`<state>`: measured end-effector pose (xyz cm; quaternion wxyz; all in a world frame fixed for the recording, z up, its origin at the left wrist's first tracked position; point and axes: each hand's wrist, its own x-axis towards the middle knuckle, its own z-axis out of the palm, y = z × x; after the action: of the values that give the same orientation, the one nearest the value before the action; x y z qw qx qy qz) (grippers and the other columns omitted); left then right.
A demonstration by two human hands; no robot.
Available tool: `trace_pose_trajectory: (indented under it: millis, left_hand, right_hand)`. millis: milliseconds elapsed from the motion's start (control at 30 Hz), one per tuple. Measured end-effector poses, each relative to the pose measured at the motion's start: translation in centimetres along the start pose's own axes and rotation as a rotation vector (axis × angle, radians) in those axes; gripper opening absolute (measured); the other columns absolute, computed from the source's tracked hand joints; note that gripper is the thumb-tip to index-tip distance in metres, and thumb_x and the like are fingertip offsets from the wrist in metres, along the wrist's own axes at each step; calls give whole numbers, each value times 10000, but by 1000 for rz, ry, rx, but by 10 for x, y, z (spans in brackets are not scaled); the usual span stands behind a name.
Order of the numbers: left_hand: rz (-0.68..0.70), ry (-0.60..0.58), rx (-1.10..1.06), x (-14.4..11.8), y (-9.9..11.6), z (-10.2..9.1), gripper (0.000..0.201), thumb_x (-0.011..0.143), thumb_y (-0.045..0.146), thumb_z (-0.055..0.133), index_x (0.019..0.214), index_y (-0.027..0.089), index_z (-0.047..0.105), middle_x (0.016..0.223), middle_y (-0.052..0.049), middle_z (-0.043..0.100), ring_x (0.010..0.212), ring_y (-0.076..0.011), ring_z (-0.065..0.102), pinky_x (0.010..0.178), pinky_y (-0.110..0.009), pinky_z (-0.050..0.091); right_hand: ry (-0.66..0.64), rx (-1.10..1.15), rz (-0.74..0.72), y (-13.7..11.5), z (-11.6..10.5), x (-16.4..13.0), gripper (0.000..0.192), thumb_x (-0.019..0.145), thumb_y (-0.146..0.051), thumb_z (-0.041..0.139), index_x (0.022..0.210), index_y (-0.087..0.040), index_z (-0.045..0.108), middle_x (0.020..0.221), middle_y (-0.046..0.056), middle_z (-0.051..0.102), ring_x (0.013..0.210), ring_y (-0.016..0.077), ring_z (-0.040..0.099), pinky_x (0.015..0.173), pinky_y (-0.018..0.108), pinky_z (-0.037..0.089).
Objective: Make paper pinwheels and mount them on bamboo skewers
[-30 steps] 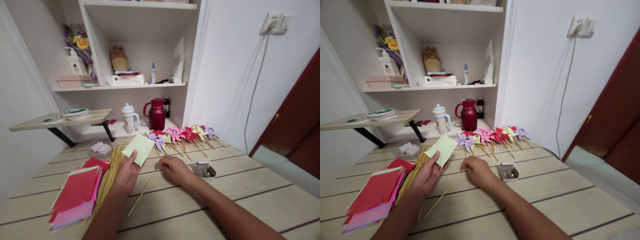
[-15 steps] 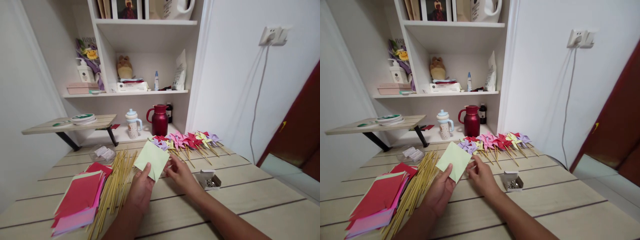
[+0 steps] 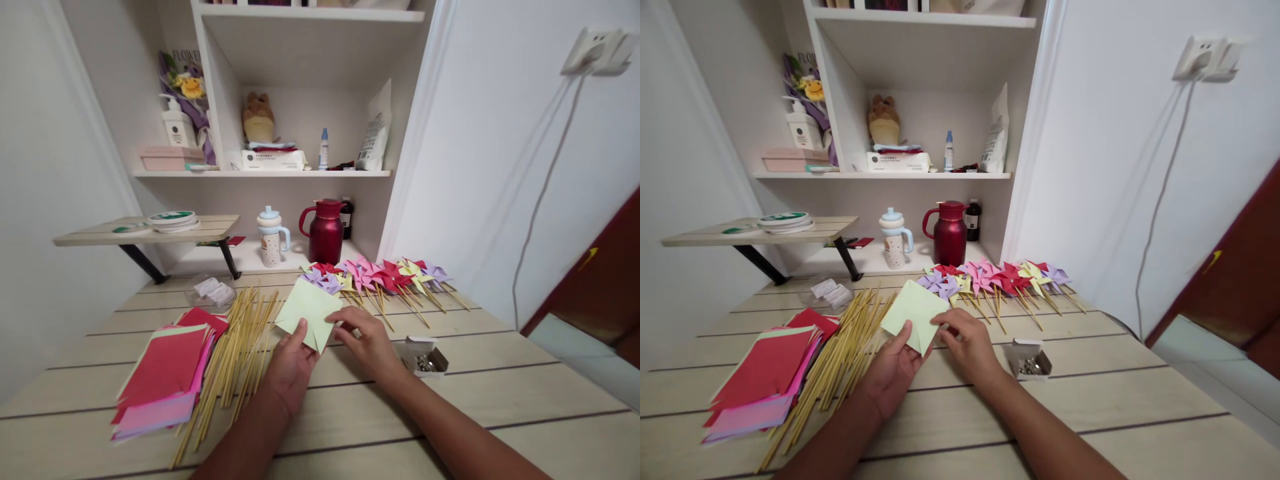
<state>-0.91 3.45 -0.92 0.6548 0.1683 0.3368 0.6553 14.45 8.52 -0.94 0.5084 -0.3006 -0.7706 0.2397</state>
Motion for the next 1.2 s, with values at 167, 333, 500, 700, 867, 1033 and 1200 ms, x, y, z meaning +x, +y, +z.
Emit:
trace_pose_trajectory:
  millis: [167, 333, 500, 700, 867, 1033, 1200]
  left_hand:
    - [3, -25, 28, -3, -4, -3, 229, 808, 285, 740, 976, 146, 674, 1005, -101, 731, 847, -178, 692, 849, -335, 546]
    - [75, -21, 88, -7, 3, -9, 284, 848, 393, 680, 998, 152, 674, 1021, -122, 698, 906, -191, 675, 908, -380, 530]
    - [230, 57, 274, -8, 14, -24, 336, 872, 441, 621, 967, 128, 698, 923, -131, 688, 823, -170, 658, 899, -367, 523]
    - [539, 101, 834, 2, 31, -18, 259, 885, 355, 547, 959, 186, 730, 1043, -126, 688, 1057, -263, 599, 1030, -465, 394]
    - [692, -123, 1408, 15, 43, -4, 167, 782, 206, 644, 872, 282, 763, 1257, -70, 663, 1366, -286, 389, 1179, -486, 101]
    - [750, -108, 1820, 25, 59, -25, 167, 779, 159, 615, 848, 232, 748, 1272, -108, 666, 1387, -325, 379, 1165, -557, 26]
    - [822, 72, 2020, 16, 79, -29, 299, 783, 39, 488, 881, 141, 752, 1346, -220, 589, 1423, -396, 293, 1130, -630, -5]
  right_hand:
    - [45, 132, 114, 4, -2, 1, 90, 803, -280, 685, 761, -213, 728, 739, 40, 697, 574, 179, 619, 549, 302, 503]
    - [168, 197, 161, 7, -6, 3, 183, 814, -384, 687, 795, -202, 693, 767, 37, 690, 546, 164, 620, 541, 299, 520]
    - [263, 230, 176, 4, -15, 7, 222, 811, -416, 689, 813, -194, 684, 776, 39, 682, 562, 167, 630, 553, 303, 519]
    - [284, 228, 154, -3, -18, 7, 175, 828, -375, 681, 835, -201, 689, 797, 34, 677, 602, 174, 648, 587, 303, 506]
    - [303, 205, 118, -4, -23, 9, 163, 845, -371, 659, 855, -210, 681, 781, 25, 676, 597, 173, 652, 590, 302, 507]
    - [317, 230, 109, -4, -26, 11, 168, 850, -379, 656, 847, -212, 670, 808, 28, 688, 588, 169, 652, 579, 297, 508]
    - [297, 248, 115, -7, -26, 11, 154, 849, -367, 664, 845, -214, 675, 795, 16, 680, 585, 164, 653, 588, 297, 503]
